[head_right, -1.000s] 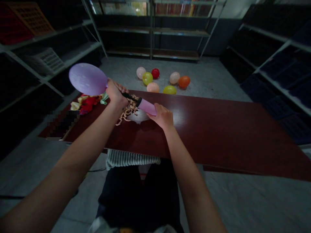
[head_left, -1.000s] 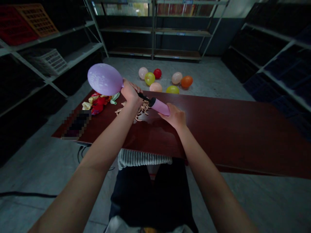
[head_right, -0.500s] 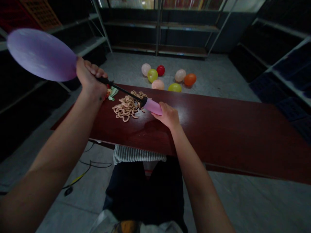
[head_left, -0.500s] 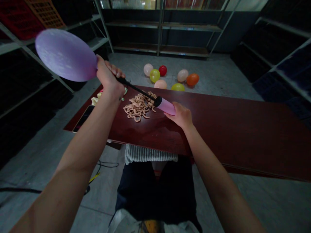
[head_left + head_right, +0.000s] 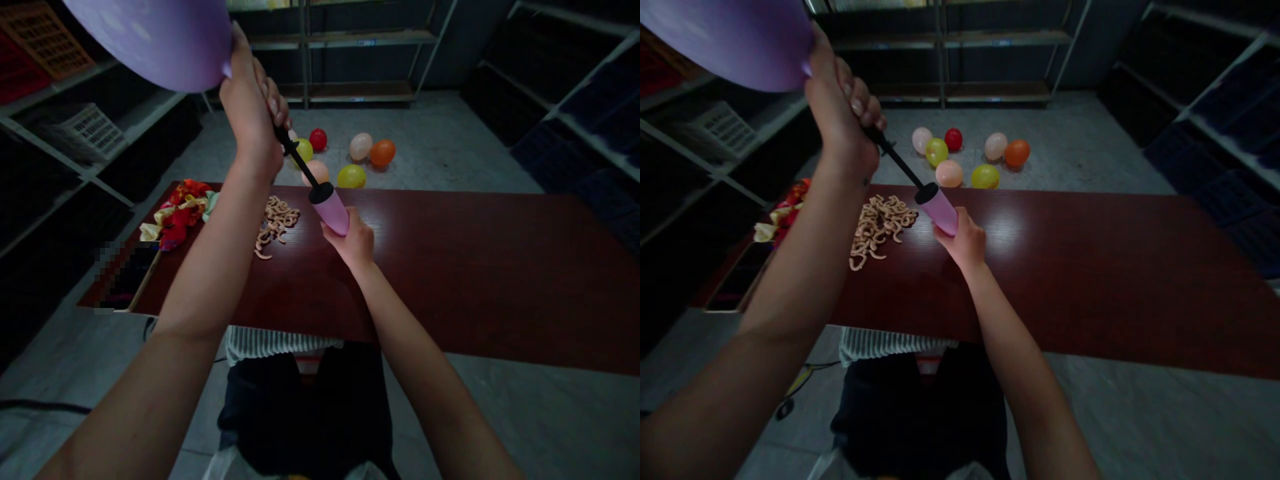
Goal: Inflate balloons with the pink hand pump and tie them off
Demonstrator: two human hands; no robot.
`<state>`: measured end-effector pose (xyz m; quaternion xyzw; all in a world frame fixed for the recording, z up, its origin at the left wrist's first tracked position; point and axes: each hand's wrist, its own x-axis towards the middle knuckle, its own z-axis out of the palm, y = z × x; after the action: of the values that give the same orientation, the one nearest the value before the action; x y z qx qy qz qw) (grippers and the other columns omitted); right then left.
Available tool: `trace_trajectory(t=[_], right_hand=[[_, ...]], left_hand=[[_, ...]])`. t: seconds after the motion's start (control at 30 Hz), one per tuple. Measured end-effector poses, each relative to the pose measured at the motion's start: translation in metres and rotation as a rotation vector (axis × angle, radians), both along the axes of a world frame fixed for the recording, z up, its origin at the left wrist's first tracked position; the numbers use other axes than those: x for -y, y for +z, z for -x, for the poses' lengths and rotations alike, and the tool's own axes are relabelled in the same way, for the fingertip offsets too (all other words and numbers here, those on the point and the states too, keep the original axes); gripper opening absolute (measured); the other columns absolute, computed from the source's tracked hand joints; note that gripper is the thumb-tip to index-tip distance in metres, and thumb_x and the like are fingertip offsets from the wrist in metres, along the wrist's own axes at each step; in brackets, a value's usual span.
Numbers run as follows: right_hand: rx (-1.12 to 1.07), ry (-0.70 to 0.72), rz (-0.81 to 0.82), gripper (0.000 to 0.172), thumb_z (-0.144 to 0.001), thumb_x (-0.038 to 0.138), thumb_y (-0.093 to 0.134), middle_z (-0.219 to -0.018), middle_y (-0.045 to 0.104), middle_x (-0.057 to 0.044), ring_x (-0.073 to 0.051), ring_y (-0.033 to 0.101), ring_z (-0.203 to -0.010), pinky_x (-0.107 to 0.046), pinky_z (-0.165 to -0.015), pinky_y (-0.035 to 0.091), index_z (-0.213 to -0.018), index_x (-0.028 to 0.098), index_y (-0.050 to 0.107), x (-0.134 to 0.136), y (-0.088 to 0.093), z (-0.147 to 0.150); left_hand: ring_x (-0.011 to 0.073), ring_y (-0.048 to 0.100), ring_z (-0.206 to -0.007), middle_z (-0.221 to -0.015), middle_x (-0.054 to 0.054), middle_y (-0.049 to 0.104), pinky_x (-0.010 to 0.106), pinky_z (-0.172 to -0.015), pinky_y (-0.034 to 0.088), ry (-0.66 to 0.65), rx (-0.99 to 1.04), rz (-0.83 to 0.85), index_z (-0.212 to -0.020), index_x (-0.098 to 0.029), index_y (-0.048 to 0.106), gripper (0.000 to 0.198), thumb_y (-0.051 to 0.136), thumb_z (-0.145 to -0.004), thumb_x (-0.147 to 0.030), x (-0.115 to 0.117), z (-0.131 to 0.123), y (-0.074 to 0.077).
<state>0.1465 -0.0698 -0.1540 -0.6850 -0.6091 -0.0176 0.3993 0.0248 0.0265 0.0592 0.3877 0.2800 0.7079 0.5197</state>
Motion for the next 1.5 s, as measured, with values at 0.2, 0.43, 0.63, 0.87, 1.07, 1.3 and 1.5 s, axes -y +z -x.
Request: trace_trajectory(t=[0.2, 0.43, 0.63, 0.87, 1.07, 1.3, 1.5], right_hand=[[-0.092, -0.051, 0.013, 0.049, -0.084, 0.064, 0.062, -0.089, 0.074, -0.008, -0.026, 0.071, -0.076, -0.033, -0.061, 0.047, -0.107, 0.021, 0.057, -0.003, 0.003, -0.003], [-0.018, 0.025, 0.036, 0.048, -0.084, 0.063, 0.063, -0.090, 0.074, -0.008, -0.026, 0.071, -0.079, -0.032, -0.063, 0.046, -0.107, 0.021, 0.058, -0.002, 0.004, -0.003], [0.115, 0.165, 0.012, 0.050, -0.084, 0.062, 0.066, -0.097, 0.076, -0.008, -0.026, 0.072, -0.086, -0.032, -0.064, 0.047, -0.112, 0.020, 0.061, 0.000, 0.002, 0.004], [0.238, 0.186, 0.001, 0.053, -0.085, 0.062, 0.066, -0.101, 0.076, -0.010, -0.026, 0.072, -0.088, -0.034, -0.066, 0.050, -0.115, 0.019, 0.064, 0.008, 0.003, 0.008], [0.280, 0.215, -0.036, 0.055, -0.085, 0.059, 0.068, -0.104, 0.076, -0.012, -0.027, 0.073, -0.090, -0.036, -0.071, 0.054, -0.120, 0.017, 0.063, 0.010, 0.002, 0.008], [0.258, 0.235, -0.074, 0.057, -0.084, 0.060, 0.068, -0.105, 0.076, -0.013, -0.027, 0.073, -0.091, -0.038, -0.074, 0.056, -0.121, 0.017, 0.063, 0.010, 0.001, 0.006], [0.216, 0.265, -0.071, 0.054, -0.084, 0.058, 0.069, -0.105, 0.075, -0.012, -0.027, 0.073, -0.091, -0.037, -0.075, 0.056, -0.120, 0.018, 0.062, 0.009, 0.002, 0.005]], left_hand=[[0.0116, 0.023, -0.036, -0.040, -0.004, 0.021, 0.028, -0.039, 0.022, -0.018, -0.081, 0.094, -0.054, -0.024, 0.022, 0.059, 0.044, -0.106, -0.040, 0.008, -0.058, -0.047], [0.0107, 0.021, -0.036, -0.039, -0.006, 0.021, 0.030, -0.042, 0.017, 0.005, -0.006, 0.145, -0.061, -0.024, 0.022, 0.053, 0.040, -0.107, -0.042, 0.010, -0.035, -0.061], [0.0099, 0.016, -0.039, -0.042, -0.007, 0.016, 0.030, -0.045, 0.018, 0.064, 0.121, 0.266, -0.064, -0.024, 0.021, 0.053, 0.032, -0.109, -0.050, 0.016, 0.014, -0.074], [0.0116, 0.015, -0.042, -0.046, -0.006, 0.014, 0.029, -0.046, 0.019, 0.121, 0.202, 0.238, -0.065, -0.024, 0.021, 0.056, 0.020, -0.106, -0.063, 0.022, 0.053, -0.076], [0.0123, 0.019, -0.043, -0.046, -0.005, 0.017, 0.030, -0.048, 0.020, 0.136, 0.197, 0.145, -0.065, -0.023, 0.022, 0.055, 0.028, -0.107, -0.058, 0.013, 0.099, -0.059], [0.0105, 0.020, -0.040, -0.045, -0.005, 0.019, 0.029, -0.047, 0.021, 0.203, 0.263, 0.083, -0.063, -0.021, 0.021, 0.052, 0.034, -0.109, -0.038, 0.032, 0.130, -0.017], [0.0091, 0.019, -0.039, -0.046, -0.006, 0.018, 0.027, -0.045, 0.022, 0.210, 0.254, 0.070, -0.060, -0.020, 0.023, 0.055, 0.037, -0.109, -0.040, 0.041, 0.121, -0.001]])
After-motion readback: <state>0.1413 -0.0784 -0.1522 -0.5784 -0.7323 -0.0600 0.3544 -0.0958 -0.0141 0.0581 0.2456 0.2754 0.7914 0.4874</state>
